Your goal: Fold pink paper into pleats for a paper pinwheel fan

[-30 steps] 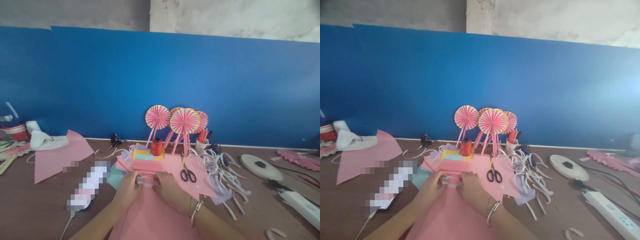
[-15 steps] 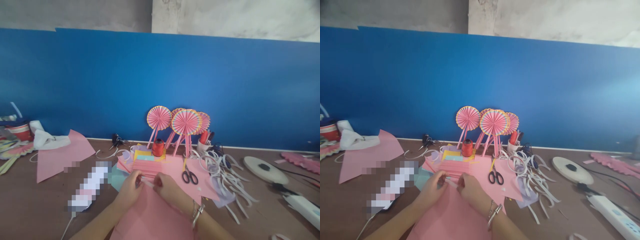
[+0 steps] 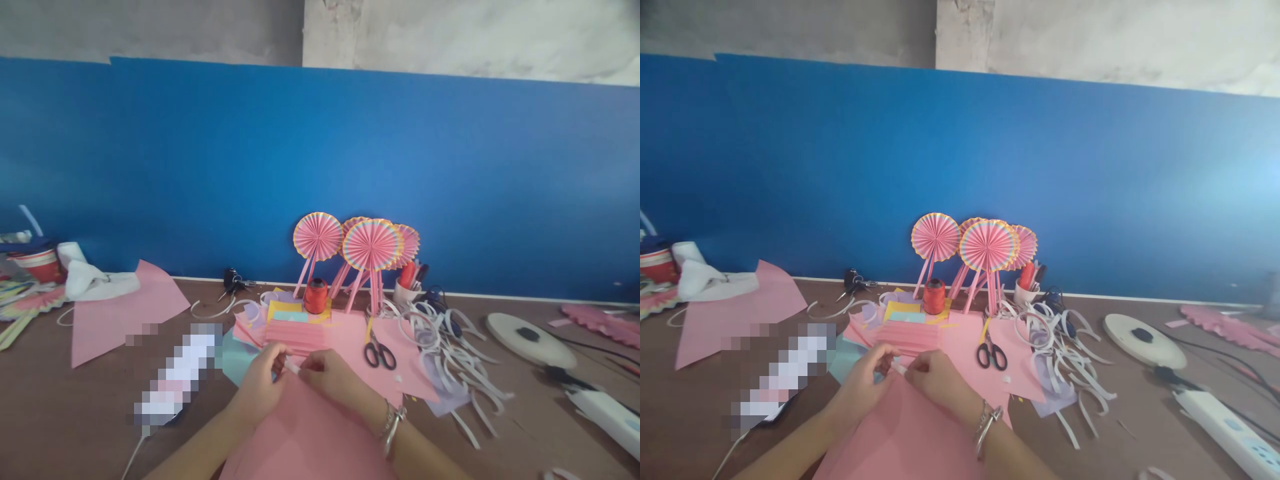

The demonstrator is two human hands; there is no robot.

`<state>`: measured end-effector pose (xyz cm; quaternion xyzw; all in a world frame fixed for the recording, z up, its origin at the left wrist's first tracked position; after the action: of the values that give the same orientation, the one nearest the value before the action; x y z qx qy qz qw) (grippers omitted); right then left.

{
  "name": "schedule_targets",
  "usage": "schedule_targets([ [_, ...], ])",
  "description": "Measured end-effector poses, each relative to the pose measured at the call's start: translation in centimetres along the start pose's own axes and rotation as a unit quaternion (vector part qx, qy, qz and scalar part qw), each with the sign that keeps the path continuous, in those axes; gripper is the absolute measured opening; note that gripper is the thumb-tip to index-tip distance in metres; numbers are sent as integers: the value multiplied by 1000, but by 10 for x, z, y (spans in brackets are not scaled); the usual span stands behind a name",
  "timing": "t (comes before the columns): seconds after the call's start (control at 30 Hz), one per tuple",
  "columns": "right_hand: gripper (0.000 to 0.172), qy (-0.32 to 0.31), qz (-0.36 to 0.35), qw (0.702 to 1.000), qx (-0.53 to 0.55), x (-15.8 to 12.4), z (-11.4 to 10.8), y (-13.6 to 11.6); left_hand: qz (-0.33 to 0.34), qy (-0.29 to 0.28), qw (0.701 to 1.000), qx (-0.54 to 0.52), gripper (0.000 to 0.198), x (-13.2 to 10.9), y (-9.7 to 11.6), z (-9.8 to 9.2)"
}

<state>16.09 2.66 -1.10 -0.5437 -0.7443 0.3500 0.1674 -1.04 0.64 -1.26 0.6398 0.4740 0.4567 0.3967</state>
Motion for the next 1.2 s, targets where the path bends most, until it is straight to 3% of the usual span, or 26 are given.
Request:
schedule_targets([
  [0.23, 11, -7, -3, 1000, -5, 3, 1, 4, 43, -3, 999, 10, 31, -2, -2, -1],
  [0.47, 13, 19, -10, 999, -39, 1, -1, -3, 4, 39, 999, 13, 16, -1, 8, -4],
  [0.63, 17, 25, -36, 996, -73, -4, -7, -12, -26, 41, 998, 43, 17, -3, 12, -4],
  [0.77, 20, 21, -47, 996, -73, -9, -10, -17, -11, 39, 994, 102, 22, -4, 13, -5],
  [0.93, 21, 27, -43, 996, -79, -9, -16, -14, -4, 111, 988, 109, 20, 5, 15, -18],
  [1.0, 19, 16, -52, 996, -67, -7, -19, -13, -50, 82, 995, 38, 24, 8, 15, -19],
  [1.13, 16, 4, -77, 996, -51, -5, -21, -15, -139, -43, 983, -115, 33, 6, 17, -9],
  [1.2, 15, 1, -79, 995, -57, -6, -20, -17, -162, -61, 974, -148, 32, 4, 19, -4],
])
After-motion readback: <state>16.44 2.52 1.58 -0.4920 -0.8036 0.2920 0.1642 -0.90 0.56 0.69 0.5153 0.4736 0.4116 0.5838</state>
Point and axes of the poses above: each hand's wrist, its own x-axis towards the middle knuckle, its own z-axis out of the palm, y = z × x, the point moved 1 cm from there along x, towards the middle knuckle, and after that the axes turned 15 degrees about -x, right-handed, at the moved point
